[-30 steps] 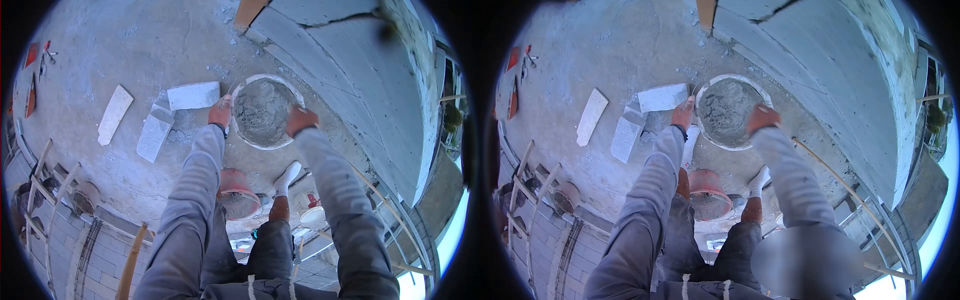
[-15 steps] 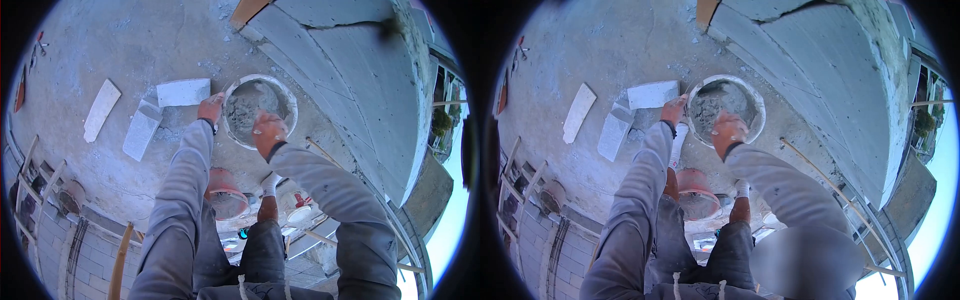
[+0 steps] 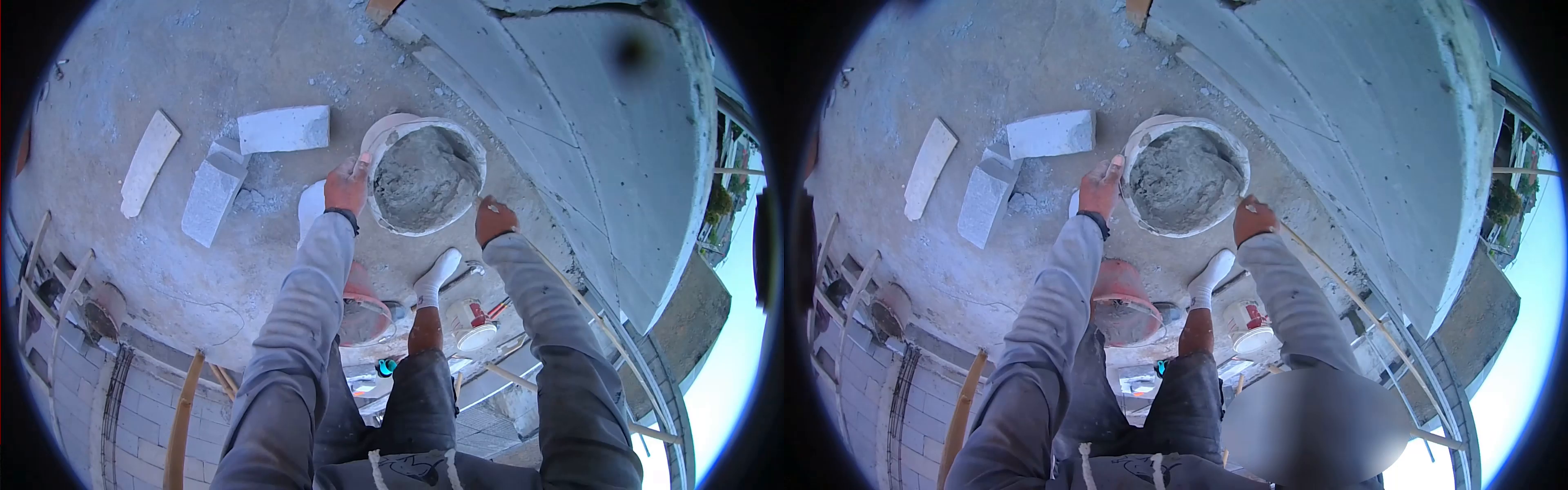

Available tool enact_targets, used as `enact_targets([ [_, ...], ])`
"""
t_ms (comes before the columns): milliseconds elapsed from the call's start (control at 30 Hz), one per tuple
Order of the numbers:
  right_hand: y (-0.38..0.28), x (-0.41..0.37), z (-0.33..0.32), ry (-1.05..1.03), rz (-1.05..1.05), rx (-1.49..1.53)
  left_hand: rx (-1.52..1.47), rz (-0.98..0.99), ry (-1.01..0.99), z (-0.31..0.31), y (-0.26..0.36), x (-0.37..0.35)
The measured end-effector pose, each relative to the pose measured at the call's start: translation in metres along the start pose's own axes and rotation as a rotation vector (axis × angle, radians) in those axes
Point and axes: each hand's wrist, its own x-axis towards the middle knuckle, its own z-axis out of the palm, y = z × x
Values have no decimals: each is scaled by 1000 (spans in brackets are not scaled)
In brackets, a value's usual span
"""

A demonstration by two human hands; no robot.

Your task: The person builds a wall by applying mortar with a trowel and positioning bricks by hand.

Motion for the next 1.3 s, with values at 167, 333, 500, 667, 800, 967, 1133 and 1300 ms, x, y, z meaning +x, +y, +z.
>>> enact_targets([
  [167,5,-25,5,-433,-35,-103,-45,15,105,5,-1,-14],
  [333,20,-41,31,-643,135,291,-104,-71,86,8,-9,-7],
  [500,9,-46,50,-742,286,777,-263,-55,101,15,-21,4],
  [667,-34,-41,67,-769,411,1196,-249,-15,154,12,-16,24],
  [800,-67,-39,63,-744,431,1225,-89,-35,155,-1,-19,46],
  [967,-69,-50,39,-495,-29,609,-61,80,259,-7,-42,68],
  [1133,-52,-58,29,-392,85,499,19,-29,276,-11,-28,44],
  [1300,-49,-61,-1,-469,7,314,6,-68,218,-13,-32,50],
])
